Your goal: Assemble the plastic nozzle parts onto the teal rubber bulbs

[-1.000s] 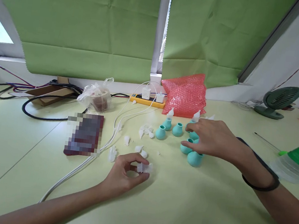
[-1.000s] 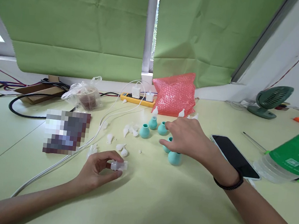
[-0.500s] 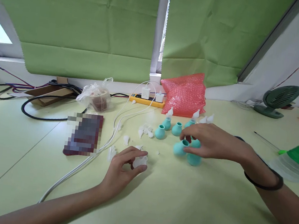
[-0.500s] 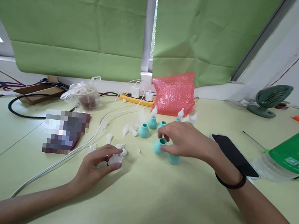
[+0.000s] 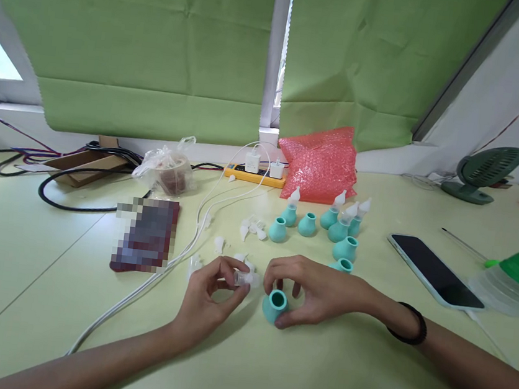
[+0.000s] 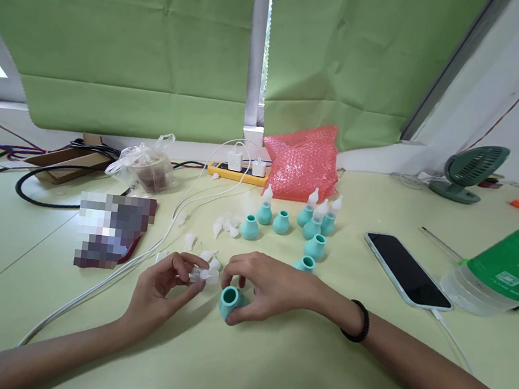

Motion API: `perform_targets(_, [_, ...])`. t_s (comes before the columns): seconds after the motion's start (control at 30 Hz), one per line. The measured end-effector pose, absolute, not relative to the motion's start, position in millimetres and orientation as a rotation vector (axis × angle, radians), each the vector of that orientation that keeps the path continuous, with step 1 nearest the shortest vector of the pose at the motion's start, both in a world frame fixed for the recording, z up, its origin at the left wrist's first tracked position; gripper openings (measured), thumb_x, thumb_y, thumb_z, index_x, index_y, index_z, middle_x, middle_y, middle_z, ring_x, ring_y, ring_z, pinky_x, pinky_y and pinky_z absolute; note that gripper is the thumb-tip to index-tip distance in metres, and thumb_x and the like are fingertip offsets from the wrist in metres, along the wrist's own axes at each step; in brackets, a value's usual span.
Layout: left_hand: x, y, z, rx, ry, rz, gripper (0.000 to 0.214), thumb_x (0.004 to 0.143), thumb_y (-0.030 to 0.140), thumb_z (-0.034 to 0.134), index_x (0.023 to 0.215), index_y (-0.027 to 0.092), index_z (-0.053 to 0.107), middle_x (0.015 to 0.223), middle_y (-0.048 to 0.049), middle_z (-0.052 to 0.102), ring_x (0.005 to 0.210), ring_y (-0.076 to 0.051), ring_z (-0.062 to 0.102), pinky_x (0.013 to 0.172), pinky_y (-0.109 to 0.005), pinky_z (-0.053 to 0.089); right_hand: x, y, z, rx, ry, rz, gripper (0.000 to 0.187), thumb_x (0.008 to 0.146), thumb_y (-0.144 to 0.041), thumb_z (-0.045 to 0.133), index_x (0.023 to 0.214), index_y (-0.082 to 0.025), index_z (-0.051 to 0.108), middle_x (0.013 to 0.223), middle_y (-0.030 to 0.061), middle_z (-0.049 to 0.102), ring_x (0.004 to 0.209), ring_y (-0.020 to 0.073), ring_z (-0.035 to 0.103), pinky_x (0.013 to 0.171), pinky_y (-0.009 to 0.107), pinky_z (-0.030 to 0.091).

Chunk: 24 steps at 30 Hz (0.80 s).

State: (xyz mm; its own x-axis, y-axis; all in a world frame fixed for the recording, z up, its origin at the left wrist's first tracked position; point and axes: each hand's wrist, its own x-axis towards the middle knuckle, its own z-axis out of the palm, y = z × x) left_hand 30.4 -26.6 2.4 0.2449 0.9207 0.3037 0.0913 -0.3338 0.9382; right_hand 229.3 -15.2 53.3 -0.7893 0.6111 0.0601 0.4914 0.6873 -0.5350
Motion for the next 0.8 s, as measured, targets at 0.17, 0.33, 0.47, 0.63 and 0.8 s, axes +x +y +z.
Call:
perform_targets(0.17, [29.8, -26.4, 0.9, 1.614, 0.884, 1.213, 0.015, 0.074, 0.015, 0.057, 0.086, 0.018, 0.049, 0.090, -0.0041, 0.055, 0.083, -0.016, 0.057, 0.064, -0.025, 0.051, 225.8, -16.9, 47.8, -0.791, -2.684, 0.788, 0.022, 0.072, -0.028, 0.059, 0.091, -0.017, 0.057, 0.079, 0.0006, 0.059, 0.070, 0.0110, 0.054, 0.063, 0.021, 0.042])
perform_targets(0.33, [28.9, -21.2, -0.6, 1.588, 0.900, 1.198, 0.009, 0.074, 0.017, 0.057, 0.084, 0.016, 0.057, 0.091, -0.0047, 0.055, 0.087, -0.017, 0.054, 0.067, -0.024, 0.050, 223.6, -21.7, 55.9, -0.876, -2.648, 0.545, 0.018, 0.068, -0.018, 0.055, 0.085, -0.015, 0.055, 0.077, 0.0025, 0.053, 0.070, 0.0124, 0.050, 0.066, 0.024, 0.041])
perform_targets(0.47, [29.4, -20.3, 0.4, 1.491, 0.920, 1.136, 0.012, 0.073, 0.020, 0.060, 0.084, 0.016, 0.056, 0.082, -0.0033, 0.058, 0.075, -0.014, 0.056, 0.064, -0.025, 0.049, 223.2, -19.1, 54.8, -1.022, -2.547, 0.276, 0.013, 0.063, -0.013, 0.049, 0.075, -0.015, 0.050, 0.077, 0.0044, 0.050, 0.066, 0.0130, 0.046, 0.058, 0.024, 0.037])
perform_targets(0.63, [30.3, -22.7, 4.4, 1.479, 0.804, 1.040, 0.012, 0.076, 0.022, 0.057, 0.084, 0.015, 0.051, 0.070, 0.0000, 0.057, 0.058, -0.010, 0.054, 0.056, -0.024, 0.048, 221.8, -15.7, 38.1, -1.110, -2.534, 0.127, 0.011, 0.062, -0.015, 0.046, 0.073, -0.014, 0.049, 0.063, 0.0012, 0.052, 0.056, 0.0122, 0.045, 0.050, 0.023, 0.030])
perform_targets(0.8, [30.4, -23.2, 3.3, 1.466, 0.826, 0.997, 0.022, 0.071, 0.022, 0.062, 0.091, 0.014, 0.057, 0.082, -0.0042, 0.058, 0.066, -0.012, 0.054, 0.057, -0.025, 0.049, 224.0, -12.1, 25.8, -1.016, -2.533, -0.029, 0.007, 0.067, -0.014, 0.044, 0.073, -0.015, 0.048, 0.064, 0.0029, 0.055, 0.055, 0.0125, 0.048, 0.046, 0.022, 0.026])
